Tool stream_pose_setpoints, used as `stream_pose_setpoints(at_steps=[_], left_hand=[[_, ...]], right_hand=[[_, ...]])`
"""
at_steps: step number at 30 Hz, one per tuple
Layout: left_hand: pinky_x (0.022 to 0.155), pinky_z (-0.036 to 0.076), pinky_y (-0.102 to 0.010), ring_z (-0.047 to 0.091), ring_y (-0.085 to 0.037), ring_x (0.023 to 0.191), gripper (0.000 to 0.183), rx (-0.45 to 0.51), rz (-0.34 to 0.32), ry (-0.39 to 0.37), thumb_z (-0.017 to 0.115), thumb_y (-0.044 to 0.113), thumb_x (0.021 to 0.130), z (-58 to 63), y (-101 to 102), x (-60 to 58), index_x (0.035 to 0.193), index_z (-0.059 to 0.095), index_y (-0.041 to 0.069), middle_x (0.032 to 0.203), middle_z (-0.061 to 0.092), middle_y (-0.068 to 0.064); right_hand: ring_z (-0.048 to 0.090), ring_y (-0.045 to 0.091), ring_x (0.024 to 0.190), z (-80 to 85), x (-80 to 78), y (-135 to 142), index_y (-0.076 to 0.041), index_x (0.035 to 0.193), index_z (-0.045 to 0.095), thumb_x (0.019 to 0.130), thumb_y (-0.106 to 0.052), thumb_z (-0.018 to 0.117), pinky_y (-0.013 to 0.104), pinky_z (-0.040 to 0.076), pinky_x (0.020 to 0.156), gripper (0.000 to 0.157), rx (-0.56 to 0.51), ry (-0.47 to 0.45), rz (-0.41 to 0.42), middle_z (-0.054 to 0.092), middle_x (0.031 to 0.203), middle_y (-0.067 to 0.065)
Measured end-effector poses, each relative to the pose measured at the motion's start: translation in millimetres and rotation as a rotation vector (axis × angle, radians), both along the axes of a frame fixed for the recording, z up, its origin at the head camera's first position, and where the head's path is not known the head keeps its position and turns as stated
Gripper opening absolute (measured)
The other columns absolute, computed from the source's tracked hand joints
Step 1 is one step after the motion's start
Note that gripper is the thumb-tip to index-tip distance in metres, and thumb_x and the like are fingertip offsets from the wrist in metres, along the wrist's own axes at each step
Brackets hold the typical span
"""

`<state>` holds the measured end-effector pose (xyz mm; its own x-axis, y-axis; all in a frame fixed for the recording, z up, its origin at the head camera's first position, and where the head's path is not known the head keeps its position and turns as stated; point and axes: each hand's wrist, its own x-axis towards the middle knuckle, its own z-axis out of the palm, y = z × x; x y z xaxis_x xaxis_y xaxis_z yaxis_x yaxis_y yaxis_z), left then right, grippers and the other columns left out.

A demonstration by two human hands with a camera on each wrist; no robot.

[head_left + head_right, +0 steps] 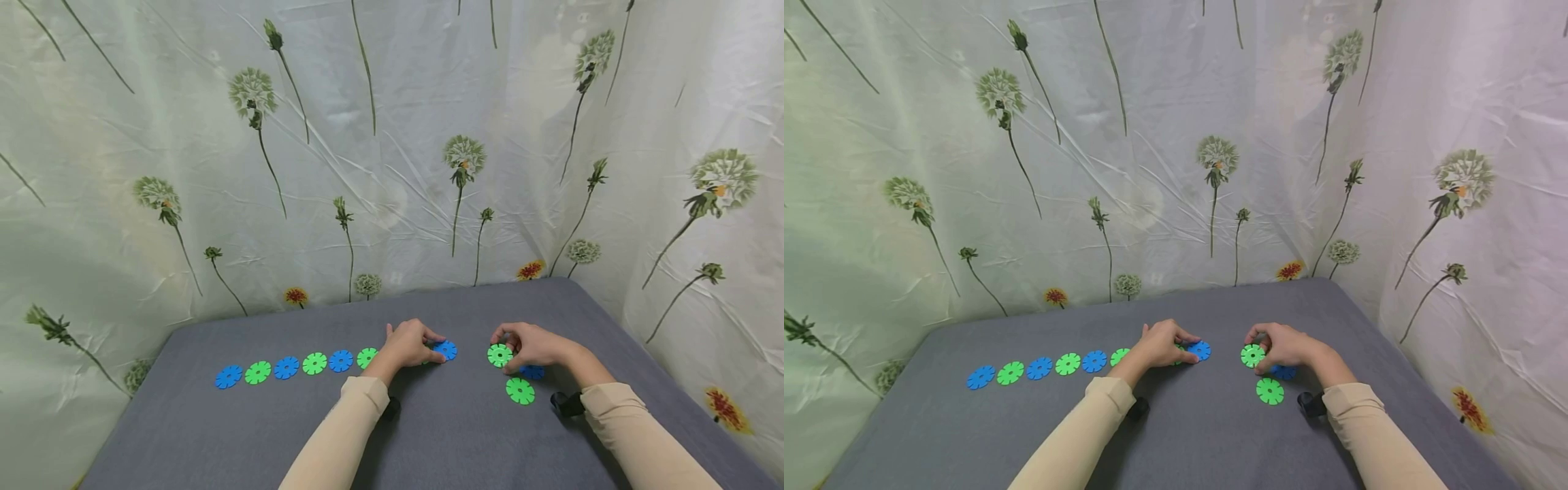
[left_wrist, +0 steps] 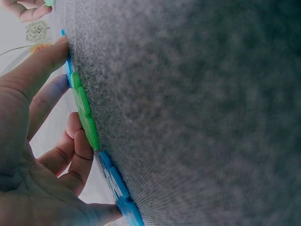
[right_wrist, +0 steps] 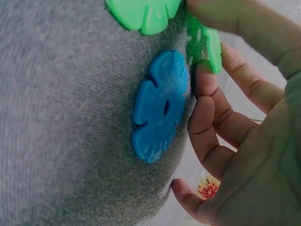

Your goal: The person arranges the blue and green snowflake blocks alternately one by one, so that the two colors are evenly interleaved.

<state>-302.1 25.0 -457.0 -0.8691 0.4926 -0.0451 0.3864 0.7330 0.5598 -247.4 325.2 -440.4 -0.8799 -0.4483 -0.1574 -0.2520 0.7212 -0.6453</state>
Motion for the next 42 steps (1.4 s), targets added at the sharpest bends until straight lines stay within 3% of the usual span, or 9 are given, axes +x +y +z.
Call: stream_pose_setpoints(at_steps=[7,16,27,42], left_hand=[[0.130,0.009,-0.075,0.071,-0.022,0.118,0.034,0.003,-0.004,-0.006,0.094,0.035,0.085,-1.5,-1,-1.4,0.118,0.085,0.033,0.122,0.078,0.001],[0.129,0.009,-0.076,0.070,-0.022,0.116,0.033,0.007,-0.009,-0.008,0.094,0.035,0.085,-1.3,0,-2.5,0.117,0.085,0.033,0.119,0.078,0.001],[0.129,0.008,-0.077,0.070,-0.022,0.118,0.034,0.001,-0.005,-0.010,0.093,0.035,0.085,-1.0,0,-2.3,0.118,0.085,0.033,0.123,0.078,0.001],[0.129,0.009,-0.077,0.068,-0.026,0.126,0.033,-0.005,0.016,-0.015,0.094,0.035,0.085,-0.9,2,-1.3,0.116,0.086,0.033,0.121,0.078,0.002]], right_hand=[[0.050,0.013,0.079,1.5,0.5,-2,-0.007,0.123,0.069,0.085,-0.013,0.089,0.030,0.042,0.070,0.043,0.020,0.009,-0.010,0.059,0.090,0.003],[0.051,0.014,0.082,0.9,-4.7,-5,-0.010,0.119,0.072,0.086,-0.023,0.091,0.030,0.044,0.071,0.040,0.044,0.046,-0.062,0.062,0.092,0.001],[0.065,0.016,0.099,-1.6,-17.8,-18,-0.011,0.119,0.074,0.086,-0.027,0.092,0.042,0.057,0.088,0.041,0.072,0.084,-0.084,0.073,0.108,0.001],[0.059,0.015,0.094,-1.6,-25.3,-30,-0.011,0.121,0.076,0.085,-0.024,0.093,0.039,0.052,0.084,0.041,0.116,0.097,-0.076,0.067,0.104,0.002]])
